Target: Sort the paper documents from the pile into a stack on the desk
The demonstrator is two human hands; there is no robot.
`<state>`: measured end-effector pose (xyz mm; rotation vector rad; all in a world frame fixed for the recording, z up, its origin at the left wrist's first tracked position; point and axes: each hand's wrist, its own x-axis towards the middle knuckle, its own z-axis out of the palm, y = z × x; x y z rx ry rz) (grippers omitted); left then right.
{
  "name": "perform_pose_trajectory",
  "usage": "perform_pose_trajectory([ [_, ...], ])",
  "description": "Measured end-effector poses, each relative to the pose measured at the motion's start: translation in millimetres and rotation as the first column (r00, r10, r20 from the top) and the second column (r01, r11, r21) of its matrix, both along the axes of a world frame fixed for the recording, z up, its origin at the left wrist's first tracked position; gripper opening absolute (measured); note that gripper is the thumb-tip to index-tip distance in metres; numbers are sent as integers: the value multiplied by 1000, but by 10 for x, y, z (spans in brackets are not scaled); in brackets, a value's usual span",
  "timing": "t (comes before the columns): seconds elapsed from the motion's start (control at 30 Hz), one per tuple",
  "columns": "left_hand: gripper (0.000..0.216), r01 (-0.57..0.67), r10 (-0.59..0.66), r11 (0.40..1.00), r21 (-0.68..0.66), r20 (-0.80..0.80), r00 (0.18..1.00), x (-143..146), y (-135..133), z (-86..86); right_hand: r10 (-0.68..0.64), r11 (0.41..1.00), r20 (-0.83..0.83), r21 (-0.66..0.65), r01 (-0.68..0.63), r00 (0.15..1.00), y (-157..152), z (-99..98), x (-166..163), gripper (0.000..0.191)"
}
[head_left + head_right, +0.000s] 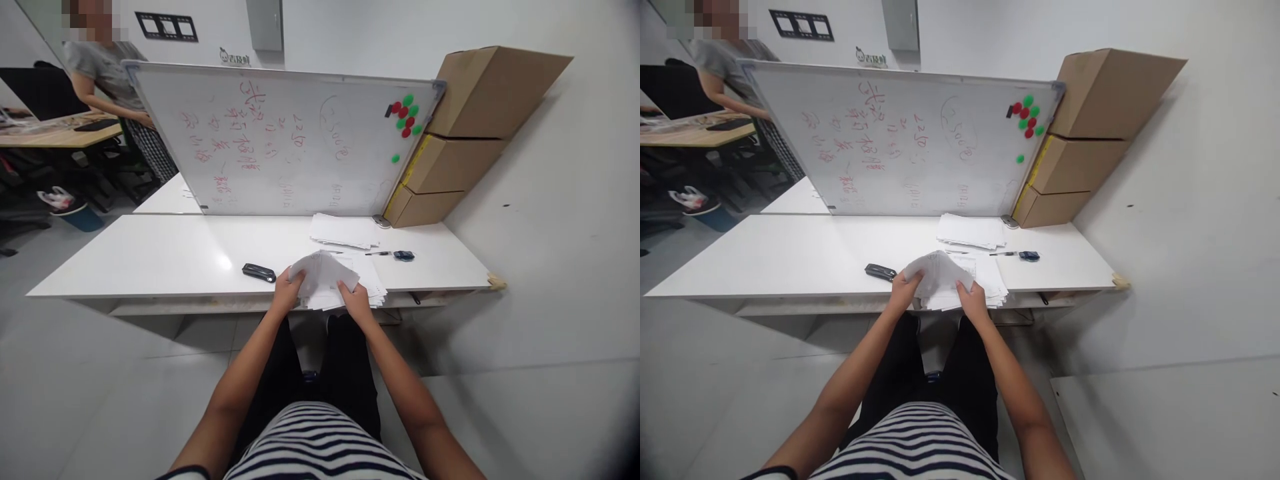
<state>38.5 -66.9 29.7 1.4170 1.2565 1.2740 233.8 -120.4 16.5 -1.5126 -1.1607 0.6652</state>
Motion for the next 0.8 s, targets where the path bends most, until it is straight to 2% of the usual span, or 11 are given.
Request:
perform_pose_trajectory([
  [0.17,37,0,2,999,-40,49,999,-27,-20,-65,-2,997,52,72,-2,999,-20,-71,0,44],
  [0.37,36,46,-46,999,-10,22,999,-47,-43,-51,-2,1000,49,12,1,999,-19,-158,13,48],
  [0.53,35,46,-45,998,-31,32,998,-32,-49,-60,15,1000,128,-4,-15,992,-67,-144,23,49],
  [0.67,37,61,-61,995,75,1,998,-152,-12,-20,-44,999,165,-1,45,985,-184,-47,13,48],
  [0.73,42,30,-25,988,151,-38,999,-315,86,30,-88,996,117,-10,90,989,-264,6,-20,48],
  [0.8,45,-25,57,978,207,-153,987,-536,247,63,-105,992,17,-64,106,994,-344,26,-83,48],
])
